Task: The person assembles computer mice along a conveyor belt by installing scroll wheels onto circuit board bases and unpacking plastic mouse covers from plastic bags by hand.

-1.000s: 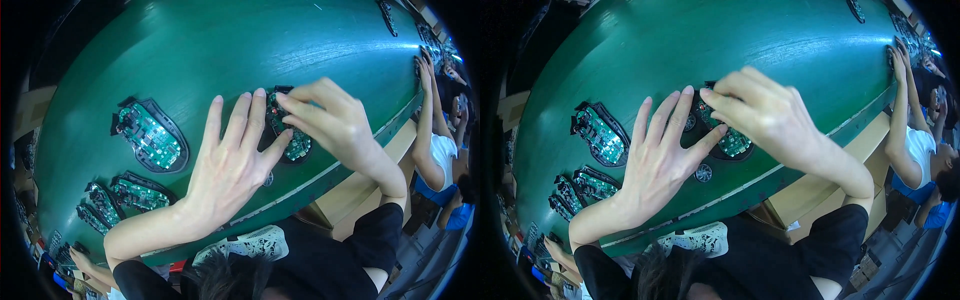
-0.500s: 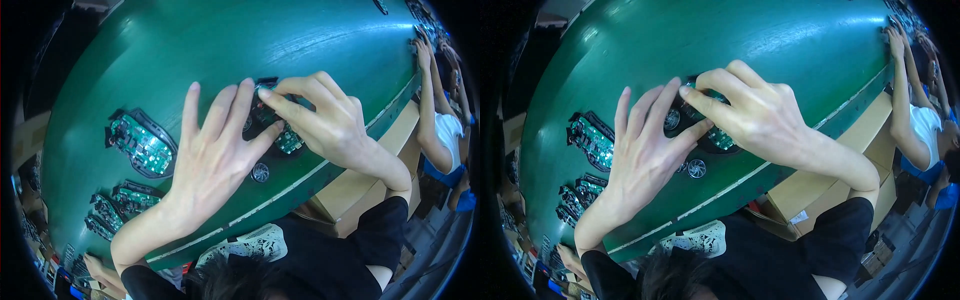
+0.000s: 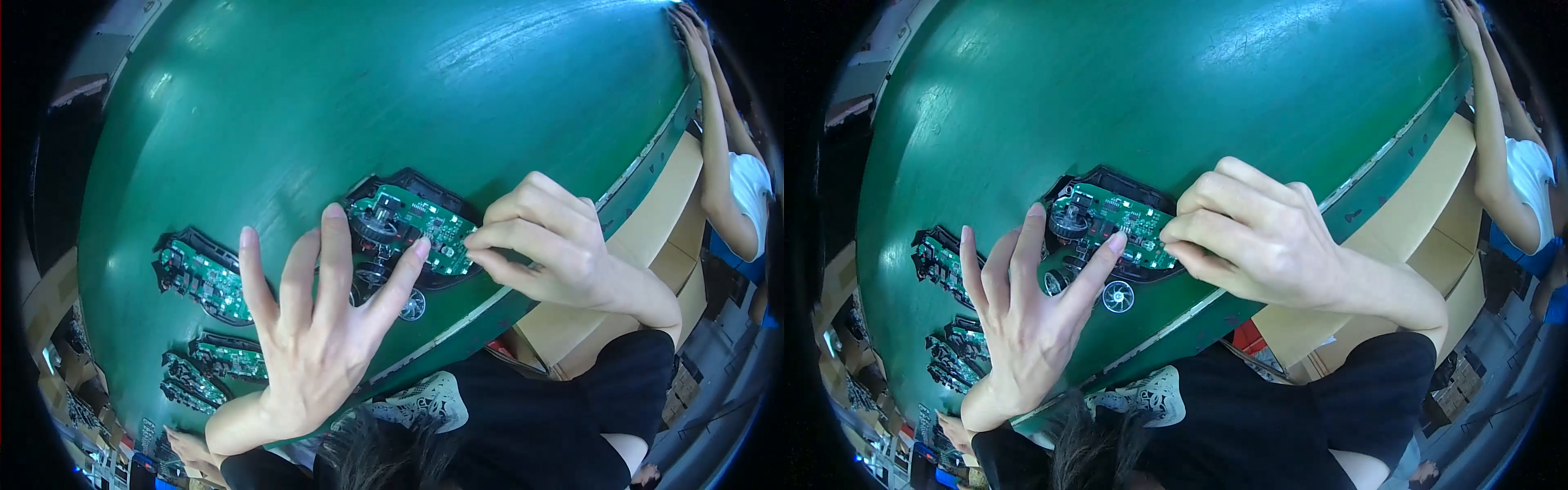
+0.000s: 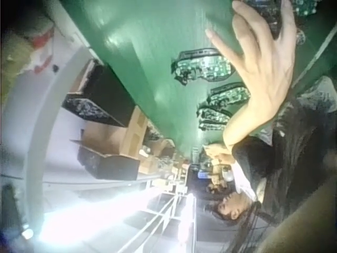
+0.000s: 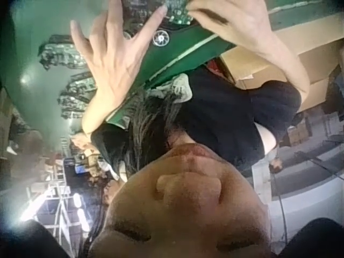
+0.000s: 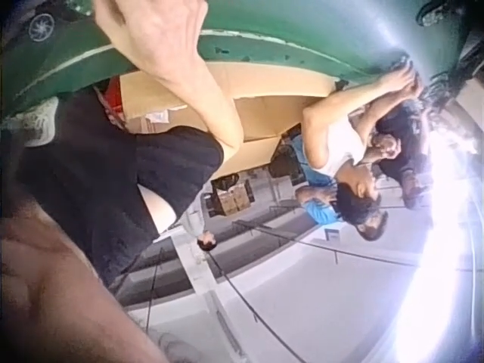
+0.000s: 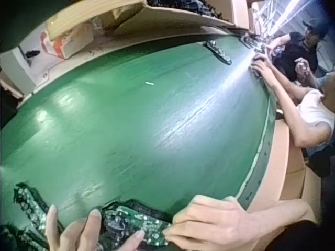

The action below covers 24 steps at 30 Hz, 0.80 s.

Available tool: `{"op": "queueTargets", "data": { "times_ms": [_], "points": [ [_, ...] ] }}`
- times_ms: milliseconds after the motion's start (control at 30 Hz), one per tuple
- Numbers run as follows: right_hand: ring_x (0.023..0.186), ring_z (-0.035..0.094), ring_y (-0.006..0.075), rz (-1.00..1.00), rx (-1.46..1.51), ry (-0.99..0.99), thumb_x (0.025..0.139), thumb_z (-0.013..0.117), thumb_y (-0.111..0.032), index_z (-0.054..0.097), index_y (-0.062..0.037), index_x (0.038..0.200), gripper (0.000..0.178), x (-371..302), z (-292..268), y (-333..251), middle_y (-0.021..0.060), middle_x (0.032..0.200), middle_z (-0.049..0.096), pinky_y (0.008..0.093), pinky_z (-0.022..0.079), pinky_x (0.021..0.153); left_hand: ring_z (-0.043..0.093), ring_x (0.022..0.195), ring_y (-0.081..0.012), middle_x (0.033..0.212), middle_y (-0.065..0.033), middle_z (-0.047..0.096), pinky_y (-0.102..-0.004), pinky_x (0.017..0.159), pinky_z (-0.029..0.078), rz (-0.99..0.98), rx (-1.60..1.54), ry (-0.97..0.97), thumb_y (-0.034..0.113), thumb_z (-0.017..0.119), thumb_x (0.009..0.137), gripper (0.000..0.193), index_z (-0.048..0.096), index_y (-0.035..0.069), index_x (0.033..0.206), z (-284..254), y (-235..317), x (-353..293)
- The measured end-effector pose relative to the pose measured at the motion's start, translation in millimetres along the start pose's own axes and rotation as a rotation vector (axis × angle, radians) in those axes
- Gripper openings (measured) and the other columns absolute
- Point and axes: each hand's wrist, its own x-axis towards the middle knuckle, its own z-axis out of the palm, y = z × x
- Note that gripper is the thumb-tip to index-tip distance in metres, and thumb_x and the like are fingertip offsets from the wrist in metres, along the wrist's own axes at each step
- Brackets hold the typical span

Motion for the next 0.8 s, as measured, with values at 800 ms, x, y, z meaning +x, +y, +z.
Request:
{"op": "queueTargets", "data": {
  "times_ms": [800],
  "points": [
    [0.082,0.060,0.0156,0.046,-0.338,-0.002,0.074,0.082,-0.028,0.071,-0.0081,0.100,0.034,-3.1,6.8,-48.0,0.0022,0.102,0.065,0.0246,0.051,0.051,0.046,0.125,-0.0339,0.132,-0.0164,0.050,-0.0630,0.116,0.021,0.022,-0.281,-0.032,0.033,0.077,0.081,0.062,0.058,0.039,0.140,-14.7,-15.9,0.4]
  ]
}}
